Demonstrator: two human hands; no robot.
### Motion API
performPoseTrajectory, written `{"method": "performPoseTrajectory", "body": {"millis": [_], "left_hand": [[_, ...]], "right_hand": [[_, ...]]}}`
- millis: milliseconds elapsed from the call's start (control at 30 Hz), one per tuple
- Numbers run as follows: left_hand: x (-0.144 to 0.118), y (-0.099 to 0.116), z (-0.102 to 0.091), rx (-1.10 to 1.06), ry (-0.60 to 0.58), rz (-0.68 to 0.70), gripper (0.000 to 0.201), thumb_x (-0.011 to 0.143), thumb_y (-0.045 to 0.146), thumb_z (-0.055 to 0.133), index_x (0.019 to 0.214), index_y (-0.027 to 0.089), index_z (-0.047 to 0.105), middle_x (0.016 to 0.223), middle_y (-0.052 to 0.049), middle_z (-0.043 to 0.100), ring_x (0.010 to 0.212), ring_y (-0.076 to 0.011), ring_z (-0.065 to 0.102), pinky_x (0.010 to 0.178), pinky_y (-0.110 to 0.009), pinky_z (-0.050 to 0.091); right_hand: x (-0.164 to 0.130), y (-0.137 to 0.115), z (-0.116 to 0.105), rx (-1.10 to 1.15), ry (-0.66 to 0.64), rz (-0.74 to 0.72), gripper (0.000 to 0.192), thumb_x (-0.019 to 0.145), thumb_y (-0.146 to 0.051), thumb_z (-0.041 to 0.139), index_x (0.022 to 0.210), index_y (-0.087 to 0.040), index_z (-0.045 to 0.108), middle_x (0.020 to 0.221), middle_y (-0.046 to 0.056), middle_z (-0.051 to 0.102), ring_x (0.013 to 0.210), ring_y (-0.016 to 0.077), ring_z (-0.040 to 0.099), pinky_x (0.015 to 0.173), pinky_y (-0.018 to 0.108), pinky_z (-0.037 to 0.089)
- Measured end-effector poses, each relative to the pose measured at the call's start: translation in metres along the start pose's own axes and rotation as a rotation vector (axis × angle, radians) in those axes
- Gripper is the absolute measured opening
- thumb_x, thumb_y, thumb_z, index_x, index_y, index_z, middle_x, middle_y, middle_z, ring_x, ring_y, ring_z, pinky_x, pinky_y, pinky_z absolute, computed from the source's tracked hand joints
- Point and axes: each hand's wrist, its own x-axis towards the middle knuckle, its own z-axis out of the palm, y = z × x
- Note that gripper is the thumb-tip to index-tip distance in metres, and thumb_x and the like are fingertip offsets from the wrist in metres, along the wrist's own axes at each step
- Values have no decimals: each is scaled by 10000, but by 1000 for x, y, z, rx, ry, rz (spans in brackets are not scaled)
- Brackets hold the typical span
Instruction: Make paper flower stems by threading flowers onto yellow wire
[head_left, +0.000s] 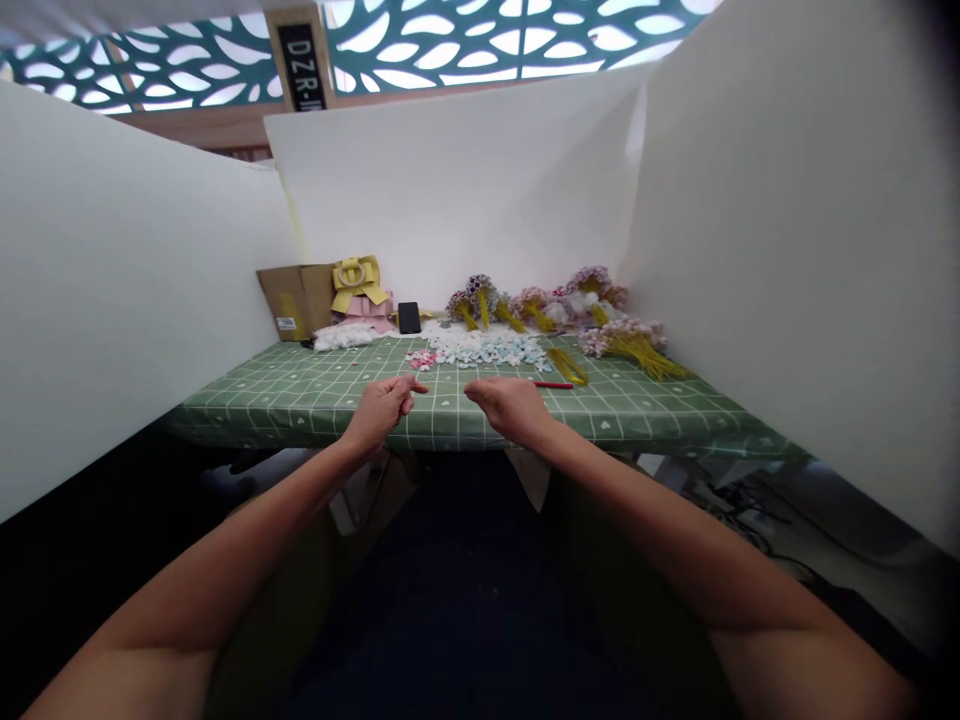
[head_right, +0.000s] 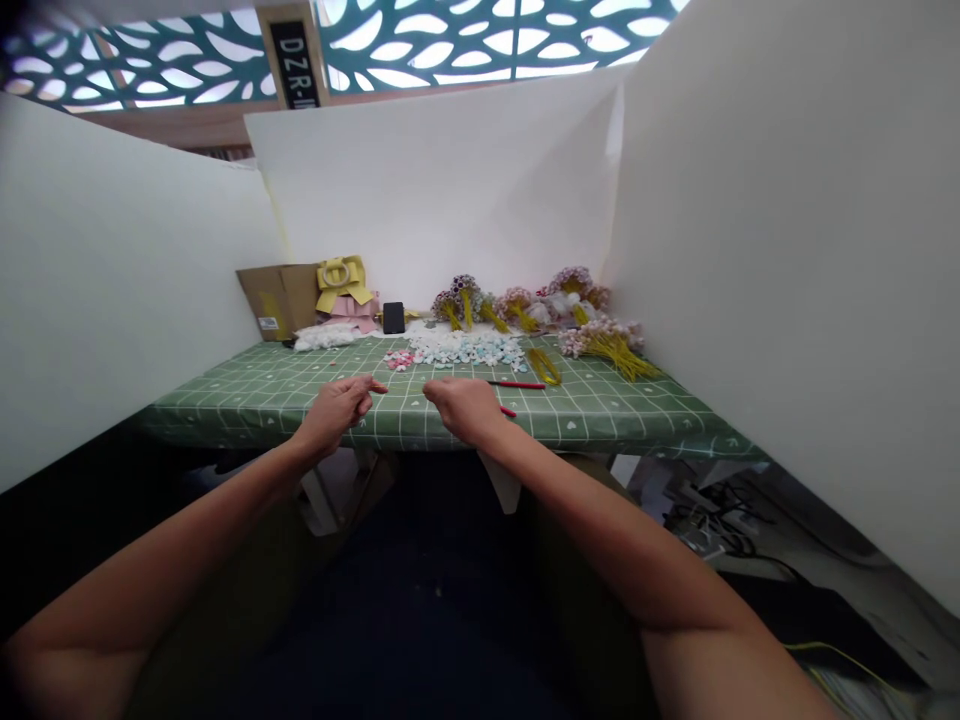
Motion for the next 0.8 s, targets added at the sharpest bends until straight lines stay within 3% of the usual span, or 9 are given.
{"method": "performPoseTrajectory", "body": {"millis": [67, 133, 233, 333, 467, 567, 633, 700, 800], "left_hand": [[-6, 15, -2, 3, 43, 149, 384, 876, 471, 500, 848, 136, 685, 498, 40, 436, 409, -58, 311, 415, -209, 217], [-11, 29, -4, -8, 79, 293, 373, 889, 457, 499, 844, 141, 694, 484, 37, 431, 432, -63, 337, 438, -210, 246], [-13, 39, -6, 4, 98, 377, 372, 893, 456, 498, 846, 145, 697, 477, 34, 433, 445, -69, 358, 448, -211, 262], [-7, 27, -7, 69, 82, 217, 386, 876, 470, 500, 818, 136, 685, 484, 33, 452, 411, -63, 330, 413, -210, 237], [4, 4, -3, 32, 66, -59, 406, 851, 500, 493, 812, 135, 666, 480, 48, 427, 360, -49, 248, 365, -211, 161], [5, 0, 1, -79, 51, -103, 416, 839, 526, 501, 856, 140, 655, 495, 59, 397, 356, -44, 219, 357, -210, 136], [2, 5, 3, -121, 53, -64, 429, 838, 538, 504, 863, 137, 655, 498, 61, 388, 363, -44, 223, 361, -209, 144], [-3, 16, 1, -112, 69, 42, 430, 854, 533, 495, 865, 138, 663, 487, 59, 384, 375, -50, 248, 373, -209, 170], [-15, 41, -5, 23, 109, 292, 388, 885, 479, 498, 853, 145, 693, 466, 45, 407, 415, -62, 330, 418, -212, 245]], "right_hand": [[1, -1, -8, 416, -102, 88, 203, 886, -303, 489, 872, -160, 632, 599, -13, 494, 514, 90, 399, 520, 223, 293], [2, -1, -14, 813, -334, 151, 249, 880, -387, 506, 914, -160, 601, 505, -76, 342, 425, 69, 268, 436, 198, 252], [1, -2, -12, 1112, -596, 173, 286, 868, -435, 517, 968, -171, 559, 484, -115, 249, 390, 61, 168, 376, 180, 204], [0, -5, 2, 852, -423, 201, 250, 889, -398, 483, 903, -168, 580, 497, -80, 343, 411, 73, 272, 421, 192, 260], [-3, -7, 14, 4, 5, 74, 198, 893, -290, 490, 955, -181, 643, 790, 53, 604, 646, 131, 487, 550, 237, 267], [-5, -6, 14, -280, 42, -59, 255, 907, -189, 408, 997, -189, 648, 876, 89, 620, 679, 150, 493, 556, 271, 226], [-5, -6, 11, -197, 32, -57, 259, 898, -165, 395, 955, -180, 647, 825, 78, 612, 648, 140, 477, 549, 265, 231], [-3, -7, 3, 102, -8, 1, 218, 906, -239, 427, 896, -168, 633, 716, 40, 573, 585, 115, 443, 527, 237, 256], [-1, -8, -12, 716, -284, 97, 276, 912, -405, 452, 902, -166, 589, 506, -63, 373, 422, 74, 285, 428, 197, 250]]}}
